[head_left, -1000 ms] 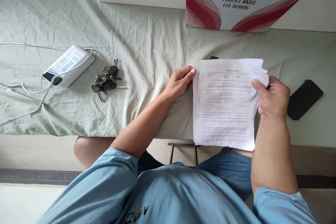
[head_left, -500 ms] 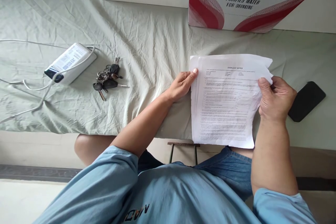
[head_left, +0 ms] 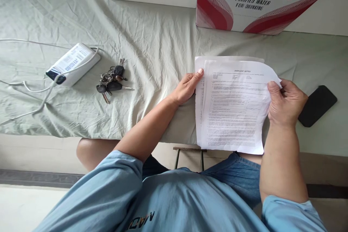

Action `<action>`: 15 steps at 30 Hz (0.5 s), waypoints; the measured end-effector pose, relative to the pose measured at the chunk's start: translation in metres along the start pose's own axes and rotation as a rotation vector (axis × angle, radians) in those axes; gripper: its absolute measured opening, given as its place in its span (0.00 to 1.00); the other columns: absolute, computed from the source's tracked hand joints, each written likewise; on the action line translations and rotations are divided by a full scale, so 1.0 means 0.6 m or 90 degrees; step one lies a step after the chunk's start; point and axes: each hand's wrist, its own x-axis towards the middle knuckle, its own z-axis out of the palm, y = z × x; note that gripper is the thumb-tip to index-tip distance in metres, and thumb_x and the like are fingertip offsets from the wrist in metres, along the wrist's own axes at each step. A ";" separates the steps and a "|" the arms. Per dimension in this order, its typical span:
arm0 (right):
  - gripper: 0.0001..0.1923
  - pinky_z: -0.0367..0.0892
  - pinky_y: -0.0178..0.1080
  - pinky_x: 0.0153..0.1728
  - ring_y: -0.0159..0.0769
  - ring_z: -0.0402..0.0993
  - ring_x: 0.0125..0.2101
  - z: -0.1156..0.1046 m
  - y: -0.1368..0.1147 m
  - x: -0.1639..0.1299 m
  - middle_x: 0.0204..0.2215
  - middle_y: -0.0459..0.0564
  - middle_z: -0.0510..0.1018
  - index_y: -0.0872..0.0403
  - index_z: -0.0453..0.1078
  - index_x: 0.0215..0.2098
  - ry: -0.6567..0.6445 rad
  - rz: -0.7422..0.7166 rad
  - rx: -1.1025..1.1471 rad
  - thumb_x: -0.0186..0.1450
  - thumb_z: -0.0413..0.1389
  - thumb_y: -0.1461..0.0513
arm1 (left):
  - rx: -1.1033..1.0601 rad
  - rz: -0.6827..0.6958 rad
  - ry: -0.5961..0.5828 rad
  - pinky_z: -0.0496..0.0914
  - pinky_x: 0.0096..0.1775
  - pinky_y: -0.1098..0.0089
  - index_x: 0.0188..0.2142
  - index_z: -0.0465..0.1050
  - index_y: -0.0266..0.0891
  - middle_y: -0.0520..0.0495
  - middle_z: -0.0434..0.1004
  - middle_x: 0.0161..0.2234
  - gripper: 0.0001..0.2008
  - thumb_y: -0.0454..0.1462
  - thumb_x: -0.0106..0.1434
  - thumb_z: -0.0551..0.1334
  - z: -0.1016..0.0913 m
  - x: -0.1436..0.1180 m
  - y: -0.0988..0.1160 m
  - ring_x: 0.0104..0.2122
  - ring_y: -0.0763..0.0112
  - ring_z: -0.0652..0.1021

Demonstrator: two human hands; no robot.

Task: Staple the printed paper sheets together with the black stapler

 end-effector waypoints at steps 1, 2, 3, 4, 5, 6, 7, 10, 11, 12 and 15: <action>0.20 0.70 0.41 0.36 0.35 0.76 0.30 -0.001 0.000 0.000 0.29 0.45 0.85 0.53 0.91 0.43 0.002 -0.001 -0.005 0.64 0.75 0.46 | 0.001 -0.006 -0.017 0.86 0.45 0.56 0.44 0.88 0.41 0.41 0.89 0.35 0.42 0.77 0.72 0.60 0.001 -0.001 0.007 0.46 0.49 0.92; 0.21 0.71 0.42 0.36 0.35 0.76 0.30 -0.001 0.000 0.000 0.29 0.45 0.85 0.53 0.91 0.43 0.005 -0.002 -0.005 0.64 0.75 0.45 | 0.005 -0.010 -0.039 0.86 0.47 0.57 0.44 0.88 0.40 0.40 0.91 0.37 0.42 0.76 0.71 0.62 0.002 -0.002 0.012 0.47 0.48 0.92; 0.22 0.71 0.42 0.37 0.36 0.77 0.30 -0.002 0.001 0.001 0.29 0.45 0.84 0.53 0.90 0.43 0.006 -0.002 -0.003 0.64 0.75 0.45 | 0.014 -0.012 -0.060 0.86 0.47 0.57 0.44 0.88 0.39 0.39 0.92 0.39 0.41 0.75 0.69 0.65 0.002 -0.002 0.016 0.48 0.48 0.92; 0.22 0.72 0.42 0.38 0.36 0.76 0.30 -0.002 0.001 0.002 0.29 0.44 0.83 0.53 0.90 0.42 0.010 -0.003 0.000 0.64 0.75 0.44 | 0.028 -0.011 -0.073 0.85 0.46 0.58 0.43 0.87 0.38 0.39 0.92 0.40 0.40 0.74 0.68 0.68 0.002 -0.001 0.017 0.47 0.49 0.91; 0.22 0.72 0.42 0.38 0.36 0.75 0.30 -0.001 0.001 0.003 0.28 0.43 0.81 0.53 0.89 0.41 0.013 -0.003 0.001 0.64 0.74 0.43 | 0.045 -0.008 -0.076 0.84 0.45 0.59 0.41 0.87 0.37 0.39 0.92 0.40 0.40 0.74 0.67 0.69 0.001 0.000 0.016 0.45 0.50 0.91; 0.22 0.72 0.43 0.39 0.35 0.74 0.30 -0.001 0.002 0.004 0.27 0.42 0.80 0.53 0.87 0.39 0.017 -0.002 0.001 0.64 0.74 0.43 | 0.063 -0.006 -0.070 0.83 0.43 0.60 0.39 0.86 0.38 0.40 0.92 0.40 0.39 0.73 0.67 0.70 0.000 0.002 0.014 0.42 0.53 0.90; 0.22 0.72 0.42 0.38 0.34 0.72 0.29 0.000 0.002 0.006 0.26 0.42 0.78 0.53 0.85 0.36 0.021 0.003 -0.004 0.64 0.74 0.43 | 0.077 -0.006 -0.059 0.82 0.41 0.61 0.37 0.85 0.38 0.41 0.91 0.38 0.39 0.73 0.68 0.69 -0.001 0.003 0.011 0.40 0.55 0.90; 0.22 0.70 0.41 0.35 0.33 0.69 0.28 0.005 0.002 0.009 0.25 0.41 0.78 0.52 0.82 0.34 0.026 0.045 0.001 0.60 0.76 0.43 | 0.074 -0.010 -0.015 0.81 0.38 0.62 0.35 0.83 0.39 0.43 0.89 0.35 0.40 0.74 0.69 0.66 -0.002 0.005 0.005 0.36 0.59 0.88; 0.22 0.70 0.41 0.34 0.33 0.69 0.28 0.007 0.002 0.009 0.26 0.42 0.79 0.51 0.82 0.35 0.024 0.064 0.014 0.58 0.77 0.44 | 0.063 -0.012 -0.006 0.81 0.38 0.62 0.34 0.82 0.39 0.43 0.89 0.35 0.40 0.75 0.69 0.66 -0.001 0.005 0.005 0.36 0.59 0.88; 0.22 0.70 0.41 0.35 0.34 0.71 0.28 0.008 0.002 0.009 0.26 0.42 0.80 0.51 0.83 0.35 0.024 0.081 0.031 0.56 0.78 0.45 | 0.053 -0.012 0.000 0.81 0.38 0.62 0.34 0.82 0.39 0.43 0.89 0.35 0.40 0.75 0.69 0.66 -0.001 0.004 0.005 0.36 0.59 0.88; 0.17 0.70 0.41 0.35 0.34 0.73 0.29 0.009 0.001 0.009 0.27 0.44 0.83 0.53 0.85 0.35 0.031 0.102 0.062 0.55 0.78 0.52 | 0.040 -0.005 0.004 0.81 0.40 0.61 0.36 0.83 0.39 0.42 0.89 0.35 0.40 0.75 0.70 0.65 0.001 0.002 0.008 0.38 0.57 0.89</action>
